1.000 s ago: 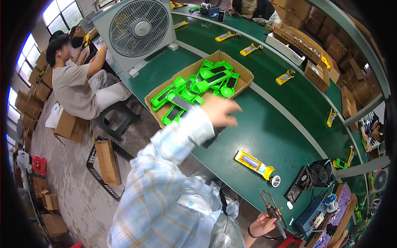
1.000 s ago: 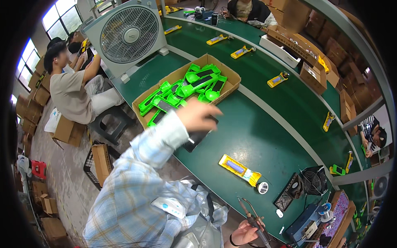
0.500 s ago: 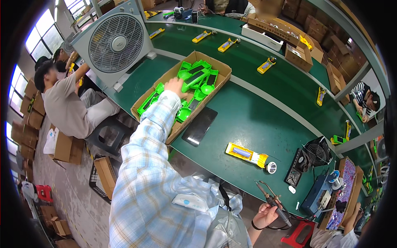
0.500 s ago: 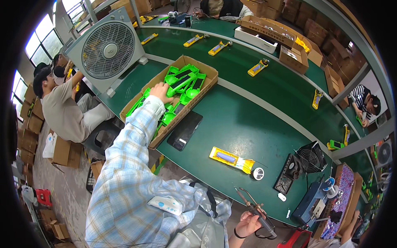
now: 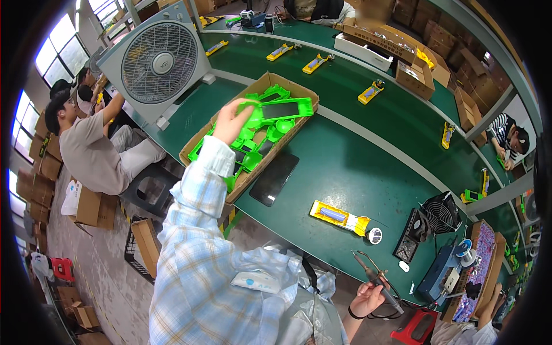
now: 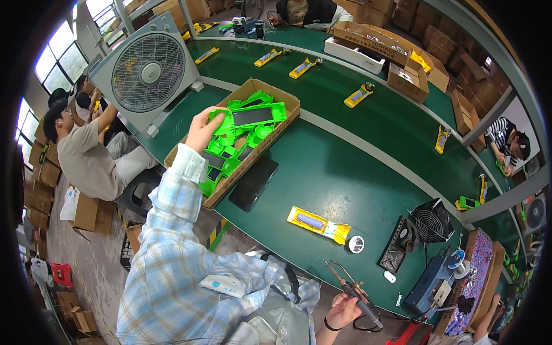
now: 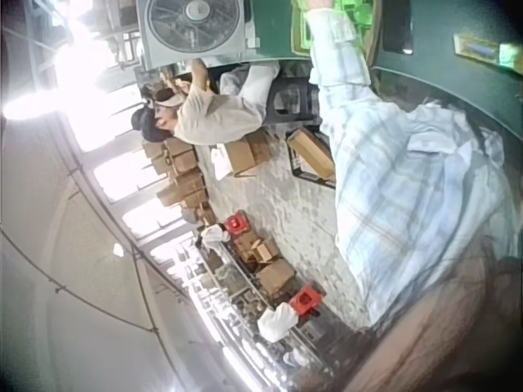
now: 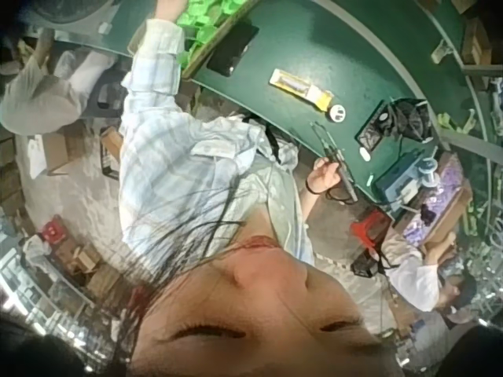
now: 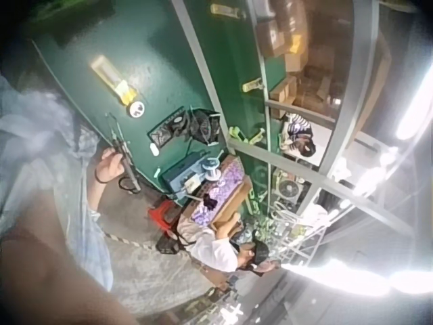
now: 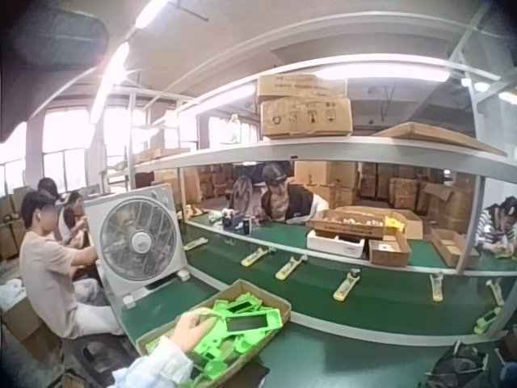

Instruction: The person solders components inside flashlight casings using a soldering iron, retrieves parts from a box and a conveyor belt, and places the soldered flashlights back onto the conveyor belt.

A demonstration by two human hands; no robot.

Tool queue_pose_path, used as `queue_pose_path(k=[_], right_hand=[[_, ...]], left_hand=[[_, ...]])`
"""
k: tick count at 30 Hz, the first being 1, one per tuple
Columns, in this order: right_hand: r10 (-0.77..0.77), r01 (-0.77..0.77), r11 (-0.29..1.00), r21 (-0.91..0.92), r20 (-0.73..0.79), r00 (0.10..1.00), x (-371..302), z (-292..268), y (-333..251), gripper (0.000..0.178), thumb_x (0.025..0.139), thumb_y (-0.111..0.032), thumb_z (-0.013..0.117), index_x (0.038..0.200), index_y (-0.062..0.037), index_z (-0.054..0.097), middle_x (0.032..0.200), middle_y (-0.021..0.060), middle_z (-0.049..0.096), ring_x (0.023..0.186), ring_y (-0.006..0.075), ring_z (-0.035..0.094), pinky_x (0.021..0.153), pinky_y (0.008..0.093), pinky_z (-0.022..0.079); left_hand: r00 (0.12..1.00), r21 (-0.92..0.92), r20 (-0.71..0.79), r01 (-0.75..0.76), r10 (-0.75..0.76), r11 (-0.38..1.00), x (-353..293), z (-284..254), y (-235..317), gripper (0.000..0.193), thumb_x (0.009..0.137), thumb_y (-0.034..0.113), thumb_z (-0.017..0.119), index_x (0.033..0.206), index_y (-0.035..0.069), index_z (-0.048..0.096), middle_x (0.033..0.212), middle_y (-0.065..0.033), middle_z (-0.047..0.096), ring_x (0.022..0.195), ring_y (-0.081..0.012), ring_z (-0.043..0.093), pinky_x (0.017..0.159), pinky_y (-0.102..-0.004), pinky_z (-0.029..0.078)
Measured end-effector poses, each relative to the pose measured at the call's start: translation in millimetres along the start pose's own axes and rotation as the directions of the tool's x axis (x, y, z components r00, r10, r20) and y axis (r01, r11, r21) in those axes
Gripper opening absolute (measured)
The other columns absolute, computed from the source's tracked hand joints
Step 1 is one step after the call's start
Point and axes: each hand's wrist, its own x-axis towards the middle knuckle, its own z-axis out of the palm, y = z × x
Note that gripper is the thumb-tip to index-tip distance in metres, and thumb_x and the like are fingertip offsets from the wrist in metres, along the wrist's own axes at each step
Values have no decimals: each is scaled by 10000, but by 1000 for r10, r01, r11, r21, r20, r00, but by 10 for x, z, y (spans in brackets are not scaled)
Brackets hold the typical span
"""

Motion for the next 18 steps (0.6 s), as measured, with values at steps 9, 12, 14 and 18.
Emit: queue_pose_path(k=[9, 12, 14, 18], right_hand=[[-42, 42, 999, 7, -22, 999, 18, 54, -41, 289, 851, -202, 507, 1032, 11, 436, 718, 117, 513, 443, 130, 452, 373, 207, 360], [-47, 47, 999, -13, -57, 997, -41, -5, -78, 292, 846, -205, 514, 1028, 11, 438, 722, 118, 513, 443, 132, 452, 373, 210, 361], [-52, 51, 999, -14, -74, 996, -48, -41, -80, 293, 844, -206, 518, 1026, 10, 440, 723, 119, 514, 441, 132, 452, 373, 209, 361], [-40, 35, 999, -34, -140, 989, -26, -82, -79, 292, 843, -209, 520, 1021, 9, 443, 717, 114, 511, 439, 131, 450, 373, 208, 362]], left_hand=[[909, -361, 380, -23, 170, 932, -226, 1355, 165, 159, 824, 32, 503, 962, 26, 582, 935, -37, 591, 821, -83, 536, 733, -214, 431], [838, -285, 535, 57, 110, 957, -344, 1811, -262, 152, 818, 37, 507, 946, 16, 586, 897, -32, 599, 801, -85, 538, 718, -222, 436], [882, -33, 470, -31, 43, 999, -469, 2008, -538, 149, 797, 60, 532, 925, 24, 598, 787, -44, 606, 747, -76, 529, 657, -224, 420], [958, 347, 288, -86, -19, 934, -730, 2133, -571, 253, 799, 207, 512, 992, 61, 584, 663, -122, 599, 663, -212, 566, 635, -318, 432]])
